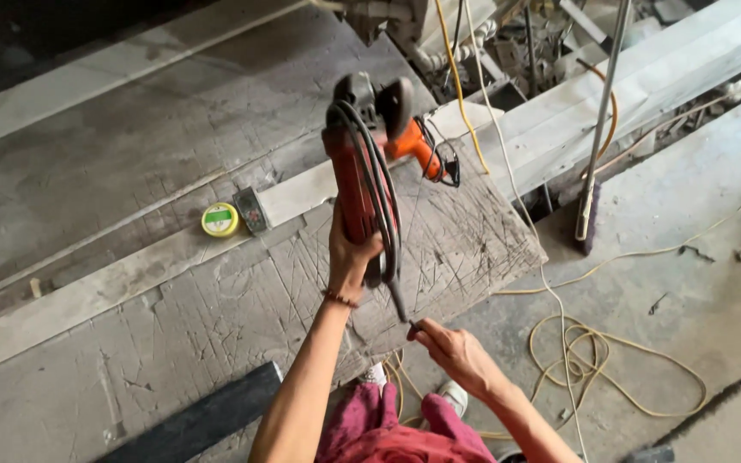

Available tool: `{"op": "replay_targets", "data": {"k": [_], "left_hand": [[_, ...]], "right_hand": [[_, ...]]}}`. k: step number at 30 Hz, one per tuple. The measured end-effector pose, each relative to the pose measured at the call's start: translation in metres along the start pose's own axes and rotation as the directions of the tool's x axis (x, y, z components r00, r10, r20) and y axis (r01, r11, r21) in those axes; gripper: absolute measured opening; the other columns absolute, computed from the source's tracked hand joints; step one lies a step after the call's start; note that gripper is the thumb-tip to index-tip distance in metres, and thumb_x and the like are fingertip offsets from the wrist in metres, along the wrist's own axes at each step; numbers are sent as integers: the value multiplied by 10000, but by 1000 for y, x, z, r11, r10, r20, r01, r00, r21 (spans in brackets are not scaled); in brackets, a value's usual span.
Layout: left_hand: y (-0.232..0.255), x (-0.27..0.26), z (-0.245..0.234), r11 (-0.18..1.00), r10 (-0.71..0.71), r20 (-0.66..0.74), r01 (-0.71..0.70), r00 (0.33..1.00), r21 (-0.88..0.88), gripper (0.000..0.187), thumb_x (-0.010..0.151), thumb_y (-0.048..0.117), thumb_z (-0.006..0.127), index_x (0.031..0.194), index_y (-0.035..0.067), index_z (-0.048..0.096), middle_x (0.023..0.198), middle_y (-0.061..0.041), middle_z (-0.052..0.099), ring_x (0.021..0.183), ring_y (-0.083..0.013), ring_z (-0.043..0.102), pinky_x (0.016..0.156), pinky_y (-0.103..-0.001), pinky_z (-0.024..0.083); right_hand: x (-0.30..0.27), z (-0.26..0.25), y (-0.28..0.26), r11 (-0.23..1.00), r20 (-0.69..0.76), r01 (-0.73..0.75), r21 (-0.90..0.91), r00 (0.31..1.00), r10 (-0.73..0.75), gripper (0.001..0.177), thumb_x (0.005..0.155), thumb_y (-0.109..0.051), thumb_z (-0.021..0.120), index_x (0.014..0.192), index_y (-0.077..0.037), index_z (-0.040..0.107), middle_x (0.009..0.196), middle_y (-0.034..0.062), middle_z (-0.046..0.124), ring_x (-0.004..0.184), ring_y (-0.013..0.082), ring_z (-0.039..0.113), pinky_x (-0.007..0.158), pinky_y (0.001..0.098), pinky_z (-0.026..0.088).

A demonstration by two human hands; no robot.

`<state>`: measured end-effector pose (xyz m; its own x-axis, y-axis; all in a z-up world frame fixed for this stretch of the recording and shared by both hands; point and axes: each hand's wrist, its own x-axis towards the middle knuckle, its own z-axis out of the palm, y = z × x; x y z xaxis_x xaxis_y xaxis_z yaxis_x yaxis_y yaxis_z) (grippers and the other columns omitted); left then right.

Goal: Inspecting and handling various tools including a broom, heat gun, grinder, and drill in a workshop setting.

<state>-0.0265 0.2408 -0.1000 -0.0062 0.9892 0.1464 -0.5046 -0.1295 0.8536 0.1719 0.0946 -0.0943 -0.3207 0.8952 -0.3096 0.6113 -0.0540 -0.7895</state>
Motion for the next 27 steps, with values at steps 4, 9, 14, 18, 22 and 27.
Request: {"op": "replay_targets", "data": {"k": [4,9,14,18,22,27], "left_hand": [[-33,25,-16,1000,28,-152,-29,988,-6,1004,752,350,897,1572,74,390,1242,-71,626,1099,-204,627,959,-384,553],[-30,36,-35,999,20,-232,-11,972,42,1003,742,344,894,1577,112,389,1331,-50,595,1200,-195,593,1033,-384,523],[-26,24,-61,983,-5,-236,48,972,175,980,742,314,891,1569,118,402,1311,-37,597,1189,-187,594,1029,-367,524],[-25,-5,-68,985,-128,-145,143,981,100,906,749,279,840,1532,100,419,1203,-17,630,1086,-164,629,941,-347,556],[-7,-22,-51,972,-214,-68,219,974,80,824,740,209,805,1475,74,454,1114,-10,638,1009,-153,640,875,-330,576],[-25,-27,-58,961,-200,-47,205,979,186,783,739,157,784,1458,56,490,1109,-32,641,1004,-167,631,890,-329,562]], "right_hand": [[10,-2,10,990,-15,68,-122,997,-71,180,1002,-223,550,1126,-146,654,827,140,727,703,315,706,625,434,537],[8,-32,-11,981,-27,88,-176,995,-94,186,990,-206,542,1126,-130,645,906,120,750,801,334,725,679,451,548],[15,-90,-49,880,44,190,-435,981,-190,195,944,-210,576,1113,-150,652,952,74,736,857,304,710,727,441,538],[49,-119,-101,650,120,373,-662,909,-400,120,892,-244,659,993,-192,697,944,2,699,955,210,635,929,481,433],[61,-90,-127,366,219,597,-714,687,-693,120,837,-245,716,951,-207,727,952,-28,667,1036,170,573,1077,549,308],[58,-75,-154,387,159,625,-678,638,-753,129,855,-212,719,979,-233,747,963,-50,659,1055,173,571,1110,510,279]]}}
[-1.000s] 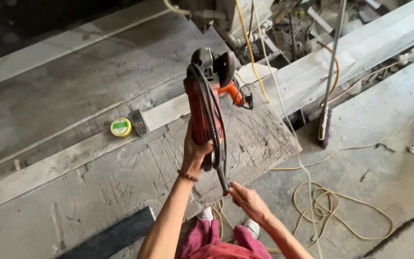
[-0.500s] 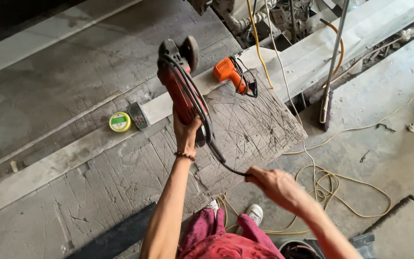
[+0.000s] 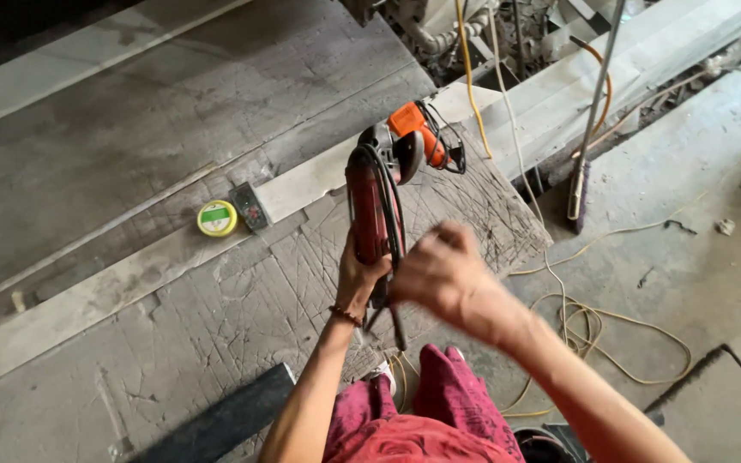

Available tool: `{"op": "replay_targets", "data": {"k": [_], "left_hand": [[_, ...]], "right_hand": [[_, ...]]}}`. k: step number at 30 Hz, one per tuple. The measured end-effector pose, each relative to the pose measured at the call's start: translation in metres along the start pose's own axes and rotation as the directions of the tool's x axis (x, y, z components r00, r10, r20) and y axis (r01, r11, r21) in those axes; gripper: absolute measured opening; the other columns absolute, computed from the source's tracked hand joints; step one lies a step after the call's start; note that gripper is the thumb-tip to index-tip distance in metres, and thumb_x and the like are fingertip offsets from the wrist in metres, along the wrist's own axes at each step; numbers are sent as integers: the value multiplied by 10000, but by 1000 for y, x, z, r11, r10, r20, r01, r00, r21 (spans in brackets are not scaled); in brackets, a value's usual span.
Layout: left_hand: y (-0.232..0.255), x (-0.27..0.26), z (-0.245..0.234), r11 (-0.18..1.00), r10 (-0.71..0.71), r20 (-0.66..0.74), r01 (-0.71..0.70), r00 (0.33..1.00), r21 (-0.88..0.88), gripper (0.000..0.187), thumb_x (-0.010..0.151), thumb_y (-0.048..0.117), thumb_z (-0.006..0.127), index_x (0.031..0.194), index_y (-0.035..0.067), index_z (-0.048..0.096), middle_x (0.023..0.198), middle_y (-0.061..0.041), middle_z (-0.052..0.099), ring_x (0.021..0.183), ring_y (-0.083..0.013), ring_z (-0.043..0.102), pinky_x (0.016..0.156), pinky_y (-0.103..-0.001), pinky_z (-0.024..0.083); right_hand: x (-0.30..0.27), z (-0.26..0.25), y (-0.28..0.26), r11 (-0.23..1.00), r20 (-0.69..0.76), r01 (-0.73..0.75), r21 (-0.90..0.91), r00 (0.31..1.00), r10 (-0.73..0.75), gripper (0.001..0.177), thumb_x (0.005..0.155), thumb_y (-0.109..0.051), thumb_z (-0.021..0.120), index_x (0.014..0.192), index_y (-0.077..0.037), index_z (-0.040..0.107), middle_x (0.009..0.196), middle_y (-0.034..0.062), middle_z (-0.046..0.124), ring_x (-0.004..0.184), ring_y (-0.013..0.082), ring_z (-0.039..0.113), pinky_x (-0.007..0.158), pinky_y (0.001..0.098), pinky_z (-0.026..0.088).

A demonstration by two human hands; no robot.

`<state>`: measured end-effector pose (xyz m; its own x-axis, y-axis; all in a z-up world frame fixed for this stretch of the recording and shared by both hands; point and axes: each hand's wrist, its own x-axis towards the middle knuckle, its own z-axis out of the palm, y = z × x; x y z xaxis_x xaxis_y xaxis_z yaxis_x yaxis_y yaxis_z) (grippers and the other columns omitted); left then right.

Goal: Inspecting and handling various tools including a broom, heat gun, grinder, and drill in a workshop setting.

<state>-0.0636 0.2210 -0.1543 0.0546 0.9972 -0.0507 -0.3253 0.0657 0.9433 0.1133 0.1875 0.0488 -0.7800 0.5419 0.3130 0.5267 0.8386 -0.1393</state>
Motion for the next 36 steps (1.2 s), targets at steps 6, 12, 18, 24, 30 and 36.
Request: {"op": "replay_targets", "data": {"k": [6,12,18,24,30,36], "left_hand": [[-1,-7,13,991,-134,54,135,989,-6,806,718,200,789,1457,74,493,1137,-34,655,1018,-170,654,878,-331,574],[-23,-12,31,990,-131,120,137,984,-44,776,781,258,810,1465,51,508,1214,-50,656,1078,-168,648,918,-317,550],[-52,-8,75,980,-188,54,191,981,-58,778,762,261,817,1438,71,482,1199,-51,642,1071,-176,641,906,-325,549],[-87,-10,117,976,-219,28,219,975,16,784,759,286,820,1434,53,496,1198,-56,643,1092,-190,638,949,-339,541],[-125,5,156,952,-257,-6,255,966,171,853,713,263,794,1465,57,447,1211,-87,640,1107,-213,638,962,-343,531],[-132,37,180,887,-290,92,232,952,398,967,675,292,777,1514,67,353,1320,-139,594,1202,-280,613,1003,-381,512]], "right_hand": [[-23,7,51,940,-152,-338,-40,932,329,102,841,-282,725,938,-259,742,919,-25,633,1008,187,554,1079,500,265],[-64,85,70,808,-79,-582,94,804,589,202,933,-292,650,1124,-277,715,1080,-11,658,1028,208,573,954,414,391],[-111,140,70,-139,399,-494,858,473,785,532,976,-267,558,1497,-190,482,1331,-18,653,1185,138,610,1032,361,467],[-148,150,129,-718,653,-125,685,542,529,641,872,-300,576,1490,-155,488,1270,19,687,1107,148,638,993,365,467],[-177,171,174,-594,714,-396,700,411,568,541,914,-397,687,1332,-67,592,1142,37,676,1025,136,620,915,337,484],[-199,185,203,-566,659,-340,751,342,669,593,806,-236,798,1329,-43,594,1158,80,708,1005,169,673,892,343,557]]}}
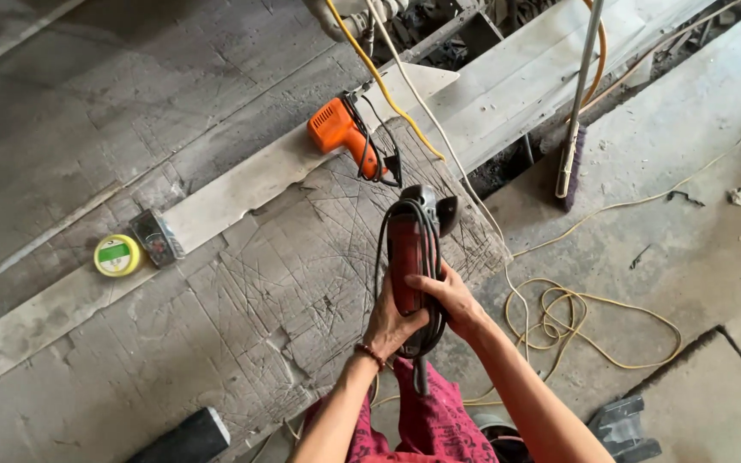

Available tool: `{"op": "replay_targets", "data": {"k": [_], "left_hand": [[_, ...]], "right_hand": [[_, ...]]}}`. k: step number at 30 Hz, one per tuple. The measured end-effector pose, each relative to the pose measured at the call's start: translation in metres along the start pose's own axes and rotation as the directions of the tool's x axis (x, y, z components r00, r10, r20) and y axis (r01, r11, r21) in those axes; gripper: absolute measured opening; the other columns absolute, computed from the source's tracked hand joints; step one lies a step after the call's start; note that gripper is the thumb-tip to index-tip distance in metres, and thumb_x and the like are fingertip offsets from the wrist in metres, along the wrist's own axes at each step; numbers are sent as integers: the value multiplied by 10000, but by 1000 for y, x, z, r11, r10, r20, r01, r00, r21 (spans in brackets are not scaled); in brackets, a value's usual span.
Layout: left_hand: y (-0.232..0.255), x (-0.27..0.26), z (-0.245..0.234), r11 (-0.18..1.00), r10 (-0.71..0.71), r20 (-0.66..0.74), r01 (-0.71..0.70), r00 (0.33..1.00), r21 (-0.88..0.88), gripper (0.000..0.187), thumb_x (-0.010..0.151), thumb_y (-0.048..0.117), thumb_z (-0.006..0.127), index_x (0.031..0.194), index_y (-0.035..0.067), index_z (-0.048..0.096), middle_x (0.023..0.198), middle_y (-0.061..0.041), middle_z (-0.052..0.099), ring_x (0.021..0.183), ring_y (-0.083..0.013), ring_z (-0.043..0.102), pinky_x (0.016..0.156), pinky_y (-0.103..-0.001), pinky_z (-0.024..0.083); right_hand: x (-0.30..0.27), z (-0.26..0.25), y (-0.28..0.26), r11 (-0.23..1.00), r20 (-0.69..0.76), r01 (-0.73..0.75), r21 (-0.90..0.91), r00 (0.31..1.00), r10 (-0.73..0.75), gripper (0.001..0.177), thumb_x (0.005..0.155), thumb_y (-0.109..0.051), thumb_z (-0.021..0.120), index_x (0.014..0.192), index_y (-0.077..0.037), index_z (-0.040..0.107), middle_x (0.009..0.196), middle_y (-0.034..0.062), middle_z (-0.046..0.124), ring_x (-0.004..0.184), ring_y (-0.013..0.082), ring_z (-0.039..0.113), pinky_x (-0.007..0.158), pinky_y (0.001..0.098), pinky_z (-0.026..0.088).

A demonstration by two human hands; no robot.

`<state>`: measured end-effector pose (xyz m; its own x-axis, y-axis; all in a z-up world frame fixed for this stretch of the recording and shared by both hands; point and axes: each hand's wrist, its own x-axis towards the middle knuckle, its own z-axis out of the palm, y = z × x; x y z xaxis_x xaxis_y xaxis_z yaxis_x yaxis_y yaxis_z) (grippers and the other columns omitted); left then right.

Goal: Inspecting and handling various tools including a broom, heat gun, grinder, and drill in a workshop setting.

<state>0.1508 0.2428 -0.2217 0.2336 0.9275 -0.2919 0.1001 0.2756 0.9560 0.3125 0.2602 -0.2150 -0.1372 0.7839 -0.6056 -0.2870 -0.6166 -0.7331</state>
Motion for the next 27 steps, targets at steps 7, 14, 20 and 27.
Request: {"op": "replay_targets", "data": {"k": [7,14,20,27], "left_hand": [[-52,34,0,977,73,297,-129,952,172,980,750,292,829,1546,24,325,1458,-257,459,1322,-421,494,1079,-460,442],[-96,83,8,960,-121,34,108,992,257,715,752,265,709,1435,109,568,1348,-169,609,1077,-275,690,916,-379,594],[-98,120,-2,917,-307,-207,347,929,197,782,762,275,682,1513,205,475,1231,-98,687,1044,-250,688,900,-394,563],[-136,154,-4,941,-323,-269,338,908,9,845,808,353,672,1587,227,370,1370,-113,598,1238,-272,573,1018,-467,475]], "right_hand": [[14,-44,-1,1000,-25,-14,-1,1000,14,679,765,-153,808,1390,-65,556,1181,74,716,1009,177,689,878,348,578],[52,-72,6,996,-11,23,-91,1000,-24,705,748,-165,839,1382,-63,548,1168,82,706,1005,169,671,868,352,567],[82,-82,-23,964,2,38,-261,999,-39,776,739,-202,846,1435,-69,531,1195,69,714,1036,154,664,904,322,546],[89,-94,-40,936,-2,47,-349,999,-50,897,714,-187,849,1520,-82,470,1226,78,709,1034,167,664,906,324,543]]}}
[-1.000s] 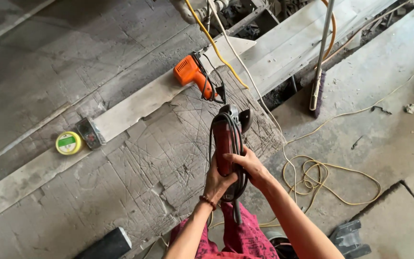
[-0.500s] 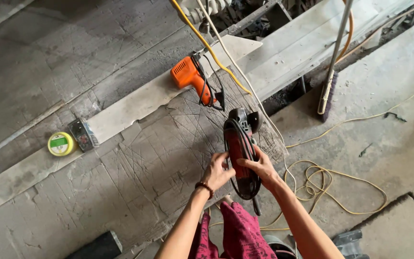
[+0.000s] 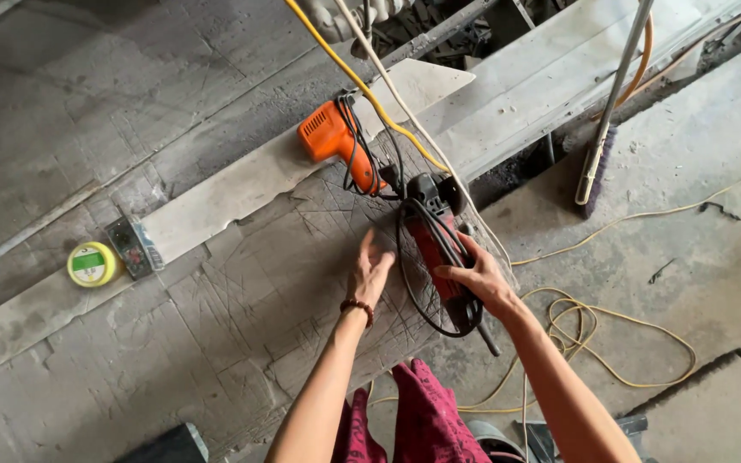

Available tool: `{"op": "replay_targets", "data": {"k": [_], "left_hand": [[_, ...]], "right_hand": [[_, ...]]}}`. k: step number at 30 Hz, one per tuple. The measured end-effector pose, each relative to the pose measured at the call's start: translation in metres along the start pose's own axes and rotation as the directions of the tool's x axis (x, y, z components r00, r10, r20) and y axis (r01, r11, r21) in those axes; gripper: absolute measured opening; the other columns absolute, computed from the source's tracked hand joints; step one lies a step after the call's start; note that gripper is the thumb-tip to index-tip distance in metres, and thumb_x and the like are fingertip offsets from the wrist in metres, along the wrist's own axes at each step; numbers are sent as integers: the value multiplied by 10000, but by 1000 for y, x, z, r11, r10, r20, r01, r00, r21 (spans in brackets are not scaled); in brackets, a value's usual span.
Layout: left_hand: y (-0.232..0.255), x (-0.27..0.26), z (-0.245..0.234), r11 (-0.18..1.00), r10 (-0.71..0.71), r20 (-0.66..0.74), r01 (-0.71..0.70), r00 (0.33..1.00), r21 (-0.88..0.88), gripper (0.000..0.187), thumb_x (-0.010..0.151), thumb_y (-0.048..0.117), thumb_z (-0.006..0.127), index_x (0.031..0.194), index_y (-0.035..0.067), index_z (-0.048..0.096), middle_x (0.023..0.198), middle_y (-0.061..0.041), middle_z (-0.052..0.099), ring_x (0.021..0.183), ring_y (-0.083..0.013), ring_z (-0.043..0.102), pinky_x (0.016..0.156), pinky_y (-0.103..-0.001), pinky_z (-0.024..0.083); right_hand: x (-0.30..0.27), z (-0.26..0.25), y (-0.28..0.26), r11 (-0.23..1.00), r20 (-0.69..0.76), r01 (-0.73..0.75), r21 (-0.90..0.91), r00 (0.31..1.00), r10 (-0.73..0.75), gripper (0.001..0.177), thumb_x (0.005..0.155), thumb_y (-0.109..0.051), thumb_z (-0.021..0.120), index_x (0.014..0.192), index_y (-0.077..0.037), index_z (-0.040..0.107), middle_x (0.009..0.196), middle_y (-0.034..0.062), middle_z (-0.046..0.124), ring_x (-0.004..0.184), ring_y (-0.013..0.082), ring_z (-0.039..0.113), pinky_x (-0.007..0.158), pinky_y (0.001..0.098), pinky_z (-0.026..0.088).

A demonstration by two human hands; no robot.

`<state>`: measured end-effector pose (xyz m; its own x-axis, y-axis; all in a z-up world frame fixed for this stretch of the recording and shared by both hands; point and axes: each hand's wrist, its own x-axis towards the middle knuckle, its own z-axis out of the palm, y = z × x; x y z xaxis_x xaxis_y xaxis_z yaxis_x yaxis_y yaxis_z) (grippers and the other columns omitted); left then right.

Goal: Inspecting and handling various tools including a broom, heat gun, grinder, and drill in a workshop setting.

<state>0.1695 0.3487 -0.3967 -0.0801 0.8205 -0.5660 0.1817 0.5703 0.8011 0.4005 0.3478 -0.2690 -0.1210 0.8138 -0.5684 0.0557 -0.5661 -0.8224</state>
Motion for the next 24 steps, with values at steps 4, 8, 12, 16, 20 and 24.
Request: {"op": "replay_targets", "data": {"k": [4,8,12,16,20,24], "left_hand": [[-4,34,3,979,-41,24,45,999,-200,885,894,528,629,1649,224,279,1461,-110,515,1337,-257,490,1110,-479,396],[35,70,8,930,-163,56,173,985,-325,951,855,606,654,1638,261,239,1505,-68,449,1358,-242,432,1098,-485,382],[35,110,22,908,-125,32,127,992,-399,772,837,537,686,1484,191,446,1392,-15,590,1271,-183,531,1026,-416,435],[6,145,26,864,170,-77,-186,982,-467,413,913,259,771,1264,74,653,1185,-3,718,1108,-142,644,973,-261,471],[19,126,-4,868,178,-43,-178,983,-463,269,940,157,756,1180,48,698,1028,32,722,898,-89,632,785,-229,492],[15,118,-35,908,139,37,-113,990,-404,263,952,134,741,1194,41,701,926,29,692,713,-57,559,603,-226,436]], "right_hand": [[2,0,-1,995,-63,86,46,995,-83,902,726,-167,848,1530,-70,453,1283,55,690,1102,154,656,954,306,530],[10,5,-14,981,-97,109,162,991,-94,874,734,-146,836,1517,-62,457,1283,60,686,1113,161,658,954,319,542],[26,6,-8,971,-112,114,209,989,-92,861,738,-122,828,1512,-59,454,1275,70,686,1106,169,661,943,340,547],[34,11,-3,970,-116,165,179,982,-146,863,743,-116,837,1512,-45,452,1294,73,675,1134,163,650,969,328,534],[21,23,-15,977,-111,142,160,986,-125,870,736,-137,829,1515,-52,450,1290,79,681,1126,169,656,967,328,535],[15,29,-10,986,-47,100,133,994,-94,890,737,-154,834,1520,-58,423,1336,67,662,1174,169,638,1010,321,497]]}}
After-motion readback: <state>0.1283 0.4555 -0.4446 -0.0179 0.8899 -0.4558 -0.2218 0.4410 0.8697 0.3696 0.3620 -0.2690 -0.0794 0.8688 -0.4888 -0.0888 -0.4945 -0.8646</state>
